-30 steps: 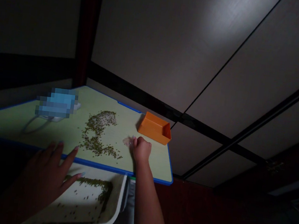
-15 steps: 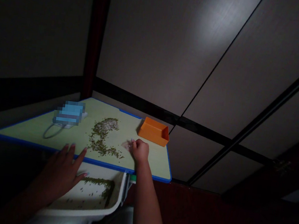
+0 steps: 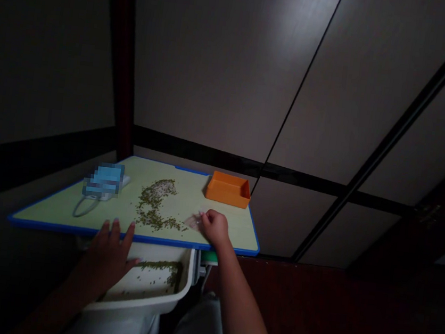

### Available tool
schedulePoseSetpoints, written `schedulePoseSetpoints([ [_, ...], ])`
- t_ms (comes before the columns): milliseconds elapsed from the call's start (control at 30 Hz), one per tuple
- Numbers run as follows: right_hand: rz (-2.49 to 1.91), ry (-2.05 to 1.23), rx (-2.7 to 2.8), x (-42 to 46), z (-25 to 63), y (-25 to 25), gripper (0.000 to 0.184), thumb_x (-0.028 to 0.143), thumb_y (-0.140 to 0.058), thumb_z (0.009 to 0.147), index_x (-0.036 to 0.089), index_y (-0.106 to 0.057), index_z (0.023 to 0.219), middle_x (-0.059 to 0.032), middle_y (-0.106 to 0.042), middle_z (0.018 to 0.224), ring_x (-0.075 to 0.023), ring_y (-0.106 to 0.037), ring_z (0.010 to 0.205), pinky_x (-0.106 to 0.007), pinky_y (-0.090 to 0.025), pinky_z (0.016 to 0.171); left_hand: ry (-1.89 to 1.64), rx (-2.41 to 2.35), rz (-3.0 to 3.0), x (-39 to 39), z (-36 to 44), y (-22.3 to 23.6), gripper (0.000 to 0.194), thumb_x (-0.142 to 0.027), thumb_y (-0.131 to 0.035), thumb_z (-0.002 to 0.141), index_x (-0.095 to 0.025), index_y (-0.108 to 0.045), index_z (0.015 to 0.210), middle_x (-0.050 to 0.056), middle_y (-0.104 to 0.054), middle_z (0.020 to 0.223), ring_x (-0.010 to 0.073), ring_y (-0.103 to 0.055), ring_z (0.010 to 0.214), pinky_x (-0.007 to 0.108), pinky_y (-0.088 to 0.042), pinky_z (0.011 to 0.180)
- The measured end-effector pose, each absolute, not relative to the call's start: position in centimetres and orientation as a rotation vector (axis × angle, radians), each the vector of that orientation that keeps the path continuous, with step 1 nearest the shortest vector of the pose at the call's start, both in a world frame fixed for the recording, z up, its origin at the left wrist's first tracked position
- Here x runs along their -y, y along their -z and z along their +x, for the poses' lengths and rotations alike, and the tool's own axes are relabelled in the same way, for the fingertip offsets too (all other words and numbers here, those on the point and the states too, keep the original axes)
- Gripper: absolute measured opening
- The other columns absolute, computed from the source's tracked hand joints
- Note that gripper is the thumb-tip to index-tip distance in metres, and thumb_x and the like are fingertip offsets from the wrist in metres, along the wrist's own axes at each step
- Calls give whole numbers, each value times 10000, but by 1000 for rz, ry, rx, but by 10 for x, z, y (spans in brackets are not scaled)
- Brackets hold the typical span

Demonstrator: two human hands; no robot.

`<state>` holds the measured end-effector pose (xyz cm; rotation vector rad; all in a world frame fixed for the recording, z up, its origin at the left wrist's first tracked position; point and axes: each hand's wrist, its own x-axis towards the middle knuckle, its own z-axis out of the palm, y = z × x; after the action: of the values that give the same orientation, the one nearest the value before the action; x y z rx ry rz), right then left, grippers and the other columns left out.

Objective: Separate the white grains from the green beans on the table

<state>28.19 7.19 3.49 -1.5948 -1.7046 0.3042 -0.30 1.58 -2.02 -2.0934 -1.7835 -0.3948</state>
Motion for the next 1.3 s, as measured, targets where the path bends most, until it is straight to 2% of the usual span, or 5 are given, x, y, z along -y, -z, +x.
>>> schedulePoseSetpoints([
  [133,-1457,-555,1612,-68,290,-28,413,491,-555,863,210,-481,569,60,-417,533,-106,-382,536,-227,-275,529,385,1725,-2093,-15,-7,19,852,-436,-681,753,-93,-405,1483,353,-415,1529,507,-367,1453,618,-368,1111],
  [267,-1421,-619,1640,-67,286,-31,388,471,-589,842,211,-484,573,53,-447,541,-107,-392,546,-235,-265,533,349,1696,-2130,-10,-9,10,817,-458,-654,792,-66,-420,1470,382,-416,1506,518,-402,1425,619,-383,1099],
  [433,-1516,-554,1731,-65,282,-37,369,416,-609,874,200,-521,588,49,-469,554,-109,-413,572,-243,-254,551,368,1697,-2161,-8,-8,6,793,-455,-634,810,-36,-433,1452,404,-392,1506,538,-374,1435,632,-374,1103],
  [733,-1753,-298,1779,-59,282,-44,319,387,-624,909,184,-640,664,11,-590,618,-121,-448,604,-255,-244,571,387,1713,-2175,-8,-8,5,782,-465,-597,832,-49,-413,1469,394,-398,1508,535,-372,1438,632,-381,1097],
  [1300,-1807,-215,1474,-61,289,-39,368,367,-596,923,194,-579,599,8,-585,596,-124,-439,578,-260,-240,563,440,1674,-2186,-8,-12,7,765,-466,-587,832,-83,-420,1472,364,-413,1518,515,-377,1442,651,-383,1089],
])
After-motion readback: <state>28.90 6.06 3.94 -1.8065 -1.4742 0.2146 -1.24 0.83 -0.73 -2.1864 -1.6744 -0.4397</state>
